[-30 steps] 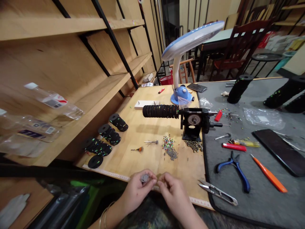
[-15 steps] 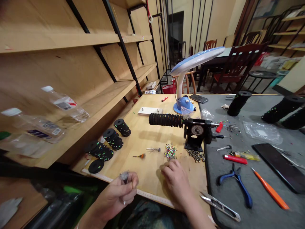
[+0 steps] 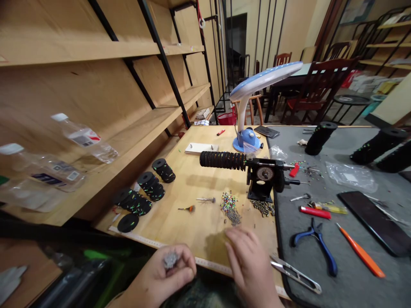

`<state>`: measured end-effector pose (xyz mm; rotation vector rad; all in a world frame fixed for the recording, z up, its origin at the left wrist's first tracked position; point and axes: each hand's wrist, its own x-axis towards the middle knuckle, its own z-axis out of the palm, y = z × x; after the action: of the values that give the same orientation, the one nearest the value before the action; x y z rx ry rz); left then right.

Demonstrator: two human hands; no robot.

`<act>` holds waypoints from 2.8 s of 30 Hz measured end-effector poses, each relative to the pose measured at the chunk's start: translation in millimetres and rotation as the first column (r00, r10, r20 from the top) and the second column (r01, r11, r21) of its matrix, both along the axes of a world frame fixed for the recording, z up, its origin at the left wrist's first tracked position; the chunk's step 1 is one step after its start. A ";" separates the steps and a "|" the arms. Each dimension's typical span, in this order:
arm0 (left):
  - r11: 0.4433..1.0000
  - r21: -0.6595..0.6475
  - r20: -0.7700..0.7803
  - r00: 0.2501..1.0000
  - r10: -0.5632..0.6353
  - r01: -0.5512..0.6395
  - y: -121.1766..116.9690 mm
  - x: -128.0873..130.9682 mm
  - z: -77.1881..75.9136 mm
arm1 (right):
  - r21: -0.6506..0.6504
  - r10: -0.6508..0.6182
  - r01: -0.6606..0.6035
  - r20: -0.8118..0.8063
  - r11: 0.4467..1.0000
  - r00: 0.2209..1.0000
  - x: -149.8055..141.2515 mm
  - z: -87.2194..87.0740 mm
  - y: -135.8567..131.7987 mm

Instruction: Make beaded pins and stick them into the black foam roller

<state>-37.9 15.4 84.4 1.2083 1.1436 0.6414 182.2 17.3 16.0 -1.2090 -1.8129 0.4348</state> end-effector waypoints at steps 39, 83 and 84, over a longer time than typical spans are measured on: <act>0.981 0.192 0.090 0.996 -0.009 -0.008 6.1 67.1 -65.9 | -0.546 -0.559 -0.408 -0.823 0.732 0.099 -23.8 -32.6 -26.7; 0.623 0.606 -0.553 0.825 -0.118 0.495 -15.3 61.6 -82.3 | -0.484 -0.410 0.318 -0.093 0.815 0.907 87.8 -41.0 -88.2; 0.617 0.614 -0.549 0.828 -0.116 0.493 -15.2 61.6 -81.9 | -0.522 -0.351 0.252 -0.099 0.815 0.931 80.6 -38.5 -90.6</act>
<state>23.7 0.2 2.5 2.3308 1.0161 0.5640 262.8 -73.3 -22.5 -1.7184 -1.3392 0.8419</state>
